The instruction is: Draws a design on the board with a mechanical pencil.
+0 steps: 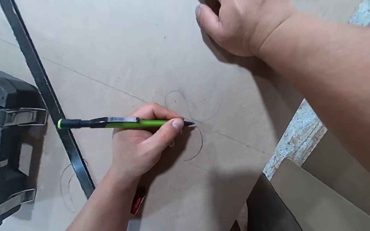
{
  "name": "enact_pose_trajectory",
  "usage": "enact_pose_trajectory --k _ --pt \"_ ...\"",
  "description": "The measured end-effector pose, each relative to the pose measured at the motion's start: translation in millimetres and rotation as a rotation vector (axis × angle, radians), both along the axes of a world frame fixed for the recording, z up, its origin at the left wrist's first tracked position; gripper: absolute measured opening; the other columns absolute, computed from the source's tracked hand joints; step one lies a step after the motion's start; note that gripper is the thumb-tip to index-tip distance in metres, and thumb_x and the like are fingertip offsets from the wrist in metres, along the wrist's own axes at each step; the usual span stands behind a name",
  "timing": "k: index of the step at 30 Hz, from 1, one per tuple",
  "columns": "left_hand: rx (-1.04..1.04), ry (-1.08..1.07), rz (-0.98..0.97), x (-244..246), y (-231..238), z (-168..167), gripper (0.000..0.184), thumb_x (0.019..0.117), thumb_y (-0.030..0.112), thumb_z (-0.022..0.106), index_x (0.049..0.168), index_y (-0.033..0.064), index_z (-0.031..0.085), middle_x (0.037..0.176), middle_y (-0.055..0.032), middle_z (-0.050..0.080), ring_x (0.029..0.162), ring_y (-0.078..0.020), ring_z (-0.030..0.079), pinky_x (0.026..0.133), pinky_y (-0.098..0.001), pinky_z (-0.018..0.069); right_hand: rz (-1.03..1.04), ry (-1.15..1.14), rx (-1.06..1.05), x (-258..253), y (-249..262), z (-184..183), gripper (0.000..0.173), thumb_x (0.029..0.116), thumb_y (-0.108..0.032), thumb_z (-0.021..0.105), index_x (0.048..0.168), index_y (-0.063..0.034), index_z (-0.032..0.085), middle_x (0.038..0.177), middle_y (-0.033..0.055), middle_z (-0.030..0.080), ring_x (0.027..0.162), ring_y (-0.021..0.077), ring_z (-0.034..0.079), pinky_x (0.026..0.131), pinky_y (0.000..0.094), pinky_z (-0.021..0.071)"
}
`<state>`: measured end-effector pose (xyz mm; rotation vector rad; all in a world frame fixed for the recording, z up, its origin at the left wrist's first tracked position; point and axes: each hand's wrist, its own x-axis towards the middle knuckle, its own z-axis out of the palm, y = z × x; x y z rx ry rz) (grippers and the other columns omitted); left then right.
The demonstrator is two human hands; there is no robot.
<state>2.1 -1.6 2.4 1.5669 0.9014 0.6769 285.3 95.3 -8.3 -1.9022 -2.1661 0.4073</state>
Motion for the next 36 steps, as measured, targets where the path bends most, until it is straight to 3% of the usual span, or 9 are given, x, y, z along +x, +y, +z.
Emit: enact_pose_trajectory --k 4,6,8,14,16,18,20,23,36 --pt "0.001 0.075 -0.288 7 34 8 0.015 0.0967 0.022 0.069 0.103 0.008 0.07 0.089 -0.0042 0.072 0.065 -0.0138 0.067 0.053 -0.0271 0.0593 -0.016 -0.053 -0.091 4 3 2 0.057 0.1028 -0.054 0.027 0.15 -0.0343 0.053 0.128 0.0067 0.069 0.122 0.0311 0.063 0.091 0.0628 0.0483" --pt "0.018 0.082 -0.415 18 55 7 0.014 0.0949 0.021 0.069 0.101 0.0078 0.07 0.089 -0.0034 0.072 0.066 -0.0133 0.068 0.054 -0.027 0.0599 -0.005 -0.045 -0.062 4 7 0 0.058 0.1021 -0.053 0.027 0.153 -0.0368 0.049 0.136 0.0025 0.066 0.129 0.0269 0.06 0.099 0.0595 0.0466" --pt "0.038 0.093 -0.529 33 71 5 0.007 0.0883 0.017 0.067 0.091 0.0107 0.07 0.084 -0.0004 0.072 0.069 -0.0109 0.068 0.058 -0.026 0.0582 -0.015 -0.042 -0.062 4 8 -1 0.058 0.102 -0.054 0.028 0.153 -0.0368 0.05 0.135 0.0027 0.067 0.128 0.0267 0.06 0.098 0.0593 0.047" --pt "0.089 0.161 -0.818 55 90 5 0.005 0.0853 0.019 0.067 0.081 0.0161 0.069 0.074 0.0061 0.067 0.057 -0.0028 0.06 0.044 -0.0189 0.0476 -0.067 -0.057 -0.158 2 5 5 0.056 0.1031 -0.056 0.027 0.154 -0.0406 0.047 0.131 0.0036 0.068 0.124 0.0275 0.062 0.094 0.0611 0.0475" --pt "0.116 0.149 -0.827 53 92 1 0.004 0.0837 0.018 0.068 0.08 0.0173 0.069 0.074 0.0071 0.067 0.058 -0.0025 0.059 0.045 -0.0189 0.0476 0.021 -0.078 0.059 21 16 -32 0.057 0.1042 -0.06 0.025 0.142 -0.0353 0.06 0.11 0.0012 0.073 0.104 0.0216 0.069 0.08 0.0553 0.0525" --pt "0.126 0.137 -0.822 51 92 -1 0.003 0.0819 0.017 0.068 0.08 0.0188 0.067 0.074 0.0086 0.066 0.059 -0.0018 0.059 0.047 -0.0187 0.0483 0.147 0.028 0.46 50 48 -104 0.055 0.1051 -0.063 0.028 0.107 -0.0298 0.072 0.077 -0.0058 0.064 0.071 0.0075 0.065 0.055 0.0398 0.0506" --pt "0.128 0.133 -0.818 51 92 0 0.004 0.0812 0.017 0.068 0.08 0.019 0.065 0.075 0.0085 0.066 0.06 -0.0018 0.06 0.047 -0.0183 0.0485 0.221 0.146 0.424 59 61 -118 0.05 0.1064 -0.059 0.035 0.093 -0.026 0.07 0.07 -0.0074 0.057 0.064 0.0025 0.059 0.05 0.0326 0.0483" --pt "0.136 0.148 -0.806 51 89 2 0.004 0.0805 0.016 0.067 0.078 0.0184 0.065 0.072 0.0081 0.065 0.056 -0.0011 0.058 0.044 -0.0173 0.0455 0.204 0.183 0.303 57 59 -107 0.049 0.1075 -0.055 0.036 0.09 -0.0232 0.069 0.069 -0.0062 0.055 0.062 0.0028 0.058 0.049 0.0308 0.0483" --pt "0.182 0.162 -0.816 50 90 1 0.005 0.0824 0.019 0.066 0.078 0.0197 0.063 0.071 0.0093 0.064 0.057 -0.0004 0.057 0.044 -0.0171 0.0446 0.226 0.229 0.292 51 56 -98 0.045 0.1082 -0.048 0.039 0.084 -0.0215 0.065 0.065 -0.0064 0.05 0.056 0.0026 0.053 0.044 0.0282 0.0435"
